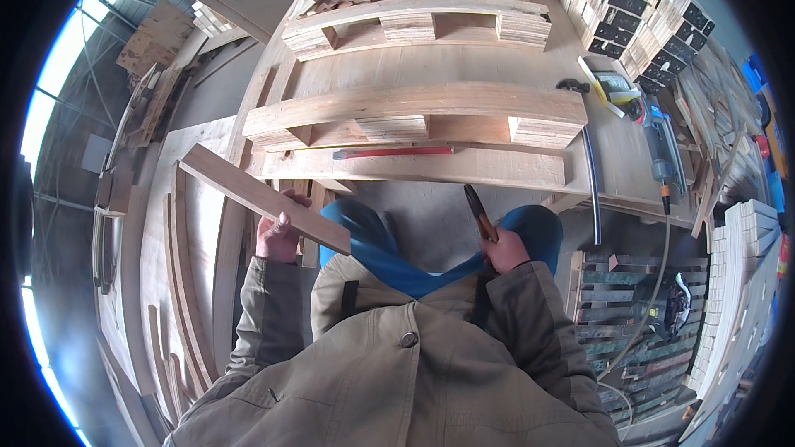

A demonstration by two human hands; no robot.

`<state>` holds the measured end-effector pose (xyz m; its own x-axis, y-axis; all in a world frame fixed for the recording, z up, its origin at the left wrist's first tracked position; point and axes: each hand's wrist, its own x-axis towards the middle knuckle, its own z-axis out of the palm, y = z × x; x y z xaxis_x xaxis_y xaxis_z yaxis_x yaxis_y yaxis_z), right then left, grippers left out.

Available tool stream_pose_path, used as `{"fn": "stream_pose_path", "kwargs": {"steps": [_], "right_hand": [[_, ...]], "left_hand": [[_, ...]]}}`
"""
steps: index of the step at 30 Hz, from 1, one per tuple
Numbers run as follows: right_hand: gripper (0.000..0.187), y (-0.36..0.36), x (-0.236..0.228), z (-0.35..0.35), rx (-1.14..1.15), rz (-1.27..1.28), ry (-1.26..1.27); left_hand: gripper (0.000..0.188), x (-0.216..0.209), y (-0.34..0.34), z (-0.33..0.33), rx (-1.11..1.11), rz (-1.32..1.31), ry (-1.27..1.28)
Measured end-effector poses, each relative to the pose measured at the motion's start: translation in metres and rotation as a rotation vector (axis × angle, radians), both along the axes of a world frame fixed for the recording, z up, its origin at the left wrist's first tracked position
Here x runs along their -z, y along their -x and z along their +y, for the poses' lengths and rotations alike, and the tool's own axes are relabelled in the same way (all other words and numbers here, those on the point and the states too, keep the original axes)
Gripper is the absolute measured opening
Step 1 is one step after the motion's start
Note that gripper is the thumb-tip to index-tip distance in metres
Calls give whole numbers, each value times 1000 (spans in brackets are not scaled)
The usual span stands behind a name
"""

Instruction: The person sits on a blue stool and repeatedly smooths the edges of thin wooden strips using a hammer. They pick up each strip, run the hammer along its edge, and place it back on a nearby pile. The process is repeated for multiple strips.

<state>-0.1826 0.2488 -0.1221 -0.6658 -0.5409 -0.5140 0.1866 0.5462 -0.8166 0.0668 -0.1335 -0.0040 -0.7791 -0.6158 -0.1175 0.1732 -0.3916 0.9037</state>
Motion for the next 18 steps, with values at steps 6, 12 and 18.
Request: {"fn": "stream_pose_path", "kwargs": {"steps": [6,12,18], "right_hand": [[24,1,-4,-2,8,-33,-26],[20,2,-3,-3,5,-58,-40],[21,3,0,-3,6,-46,-41]], "left_hand": [[108,-4,3,14,-62,-233,459],[103,-24,5,9,-6,-296,364],[99,-24,5,16,-29,-225,299]]}}
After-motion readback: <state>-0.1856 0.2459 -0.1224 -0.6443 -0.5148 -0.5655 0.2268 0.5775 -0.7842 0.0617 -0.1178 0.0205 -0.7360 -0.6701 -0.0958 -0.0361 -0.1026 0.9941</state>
